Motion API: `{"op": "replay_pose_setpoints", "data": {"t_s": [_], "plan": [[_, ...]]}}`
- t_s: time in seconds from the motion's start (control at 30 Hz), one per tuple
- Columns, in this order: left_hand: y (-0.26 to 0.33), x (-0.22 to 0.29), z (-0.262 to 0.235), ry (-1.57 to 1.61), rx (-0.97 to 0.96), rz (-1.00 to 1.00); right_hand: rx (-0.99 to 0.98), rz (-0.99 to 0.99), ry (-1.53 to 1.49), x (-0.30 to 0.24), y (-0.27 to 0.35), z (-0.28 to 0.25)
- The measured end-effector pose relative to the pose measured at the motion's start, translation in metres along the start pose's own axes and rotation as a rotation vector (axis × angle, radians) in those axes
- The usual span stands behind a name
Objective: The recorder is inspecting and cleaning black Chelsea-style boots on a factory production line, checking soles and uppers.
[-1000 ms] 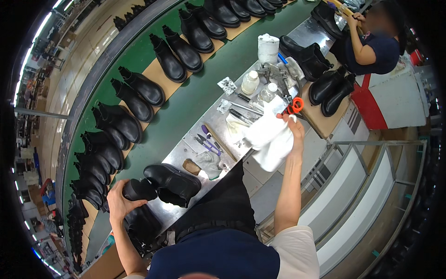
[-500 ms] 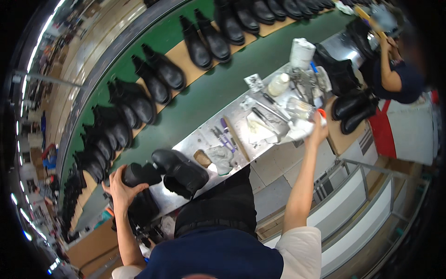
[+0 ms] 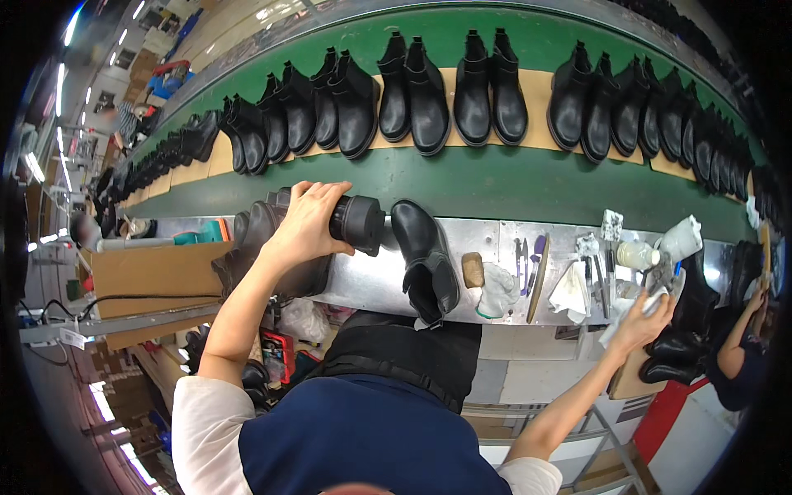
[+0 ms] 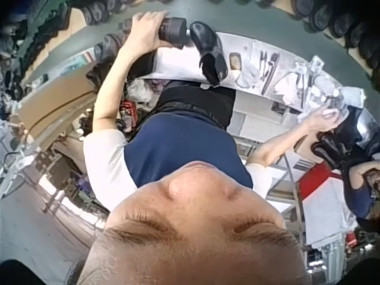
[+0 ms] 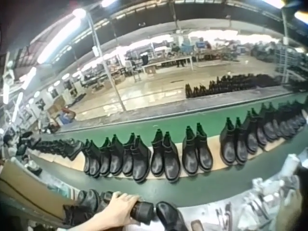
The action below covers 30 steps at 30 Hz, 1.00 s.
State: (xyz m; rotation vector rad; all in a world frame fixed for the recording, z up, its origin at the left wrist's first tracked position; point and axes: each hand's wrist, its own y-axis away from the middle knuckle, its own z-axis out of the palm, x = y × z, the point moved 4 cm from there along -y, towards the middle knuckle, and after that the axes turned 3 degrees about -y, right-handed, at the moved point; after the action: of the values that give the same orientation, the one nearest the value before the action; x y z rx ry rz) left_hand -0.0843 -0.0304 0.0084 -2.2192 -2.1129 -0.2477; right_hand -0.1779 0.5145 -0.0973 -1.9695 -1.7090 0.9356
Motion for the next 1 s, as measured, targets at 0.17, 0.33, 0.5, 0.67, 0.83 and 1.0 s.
{"op": "replay_pose_setpoints", "data": {"t_s": [0.17, 0.33, 0.5, 0.67, 0.83, 1.0], "plan": [[0.007, -0.007, 0.001, 0.052, -0.014, 0.006, -0.361, -0.540, -0.744, -0.238, 0.039, -0.056], [0.012, -0.009, 0.002, 0.038, -0.012, 0.017, -0.497, -0.875, -1.018, -0.358, 0.080, -0.060], [0.017, -0.004, 0.000, 0.044, -0.041, 0.027, -0.511, -0.940, -0.999, -0.393, 0.080, -0.055], [0.023, -0.006, 0.002, 0.039, -0.023, 0.035, -0.703, -0.661, -1.143, -0.406, 0.072, -0.038], [0.028, -0.008, 0.005, 0.059, 0.003, 0.047, -0.917, -0.450, -1.074, -0.393, 0.086, 0.006], [0.034, -0.017, 0.005, 0.074, 0.007, 0.020, -0.915, -0.338, -1.162, -0.390, 0.074, -0.019]]}}
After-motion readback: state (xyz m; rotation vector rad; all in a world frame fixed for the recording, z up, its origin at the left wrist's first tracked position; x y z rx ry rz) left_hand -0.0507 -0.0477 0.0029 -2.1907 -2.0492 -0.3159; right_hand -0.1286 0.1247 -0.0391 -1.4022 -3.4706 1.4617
